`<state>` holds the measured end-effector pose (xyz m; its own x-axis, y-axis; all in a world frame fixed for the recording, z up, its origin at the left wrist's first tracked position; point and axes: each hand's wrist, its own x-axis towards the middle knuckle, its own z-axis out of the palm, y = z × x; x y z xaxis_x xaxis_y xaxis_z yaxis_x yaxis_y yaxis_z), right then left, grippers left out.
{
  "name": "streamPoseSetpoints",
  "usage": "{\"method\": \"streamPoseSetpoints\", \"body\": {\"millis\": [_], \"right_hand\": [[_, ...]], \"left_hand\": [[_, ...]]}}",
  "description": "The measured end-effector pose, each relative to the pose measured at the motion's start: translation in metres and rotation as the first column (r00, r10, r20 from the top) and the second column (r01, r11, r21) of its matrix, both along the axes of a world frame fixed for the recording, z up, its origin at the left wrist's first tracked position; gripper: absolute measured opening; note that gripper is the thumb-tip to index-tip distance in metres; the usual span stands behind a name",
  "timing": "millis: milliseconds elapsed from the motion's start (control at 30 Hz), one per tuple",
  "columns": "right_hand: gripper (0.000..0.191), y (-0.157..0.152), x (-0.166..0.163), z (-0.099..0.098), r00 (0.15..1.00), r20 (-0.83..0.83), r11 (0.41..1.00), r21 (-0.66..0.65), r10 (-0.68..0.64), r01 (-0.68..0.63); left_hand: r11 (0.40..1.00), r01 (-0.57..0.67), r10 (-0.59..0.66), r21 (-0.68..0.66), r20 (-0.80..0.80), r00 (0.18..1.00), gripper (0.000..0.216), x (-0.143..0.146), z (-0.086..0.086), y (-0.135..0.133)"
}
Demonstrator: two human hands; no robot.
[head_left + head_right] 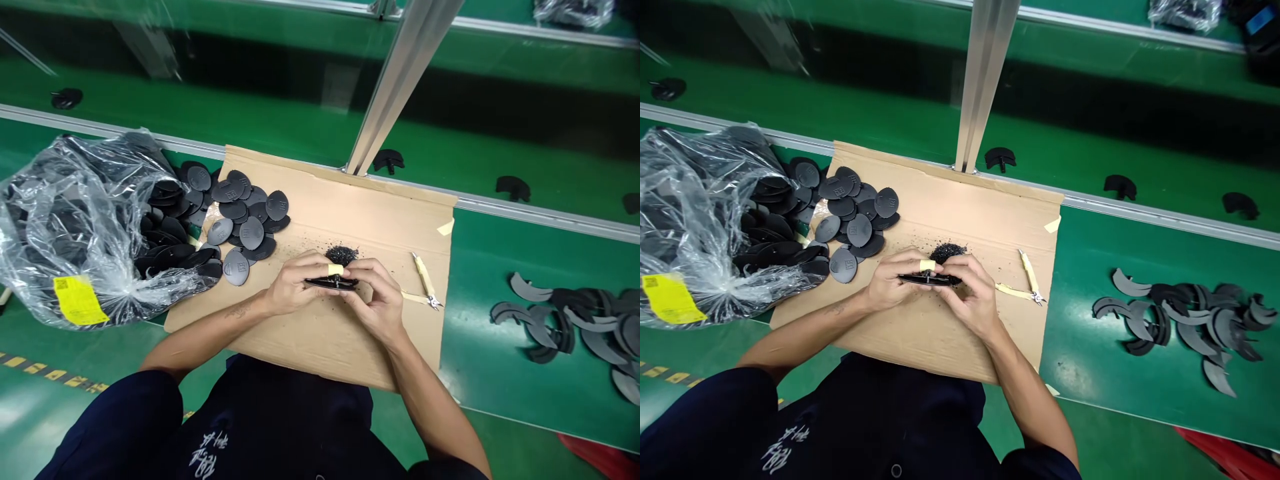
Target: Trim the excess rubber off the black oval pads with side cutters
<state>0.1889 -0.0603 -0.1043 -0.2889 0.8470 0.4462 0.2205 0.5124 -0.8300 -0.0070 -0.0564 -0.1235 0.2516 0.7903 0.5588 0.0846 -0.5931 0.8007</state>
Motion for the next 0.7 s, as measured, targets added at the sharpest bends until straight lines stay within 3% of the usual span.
{"method": "streamPoseSetpoints", "body": {"millis": [167,367,567,700], "right_hand": [[0.012,-0.001,0.003,-0.004,0.997,0.081,0.986,0.167,0.007,-0.020],[0.027,-0.002,0.011,-0.004,0.960,0.265,0.877,0.479,-0.096,-0.045],[0.041,-0.013,0.023,0.004,0.933,0.349,0.900,0.428,-0.083,-0.080],[0.041,-0.013,0.023,0.001,0.925,0.357,0.877,0.477,-0.133,-0.059]], "left_hand": [[1.000,0.021,-0.021,-0.010,0.018,1.000,0.035,-0.002,0.002,0.000],[0.993,0.047,-0.040,0.107,-0.066,0.997,0.038,-0.008,0.015,0.006],[0.969,0.022,0.002,0.247,-0.095,0.995,0.036,-0.009,0.022,0.002],[0.964,0.024,0.005,0.265,-0.105,0.994,0.032,-0.008,0.023,0.001]]}}
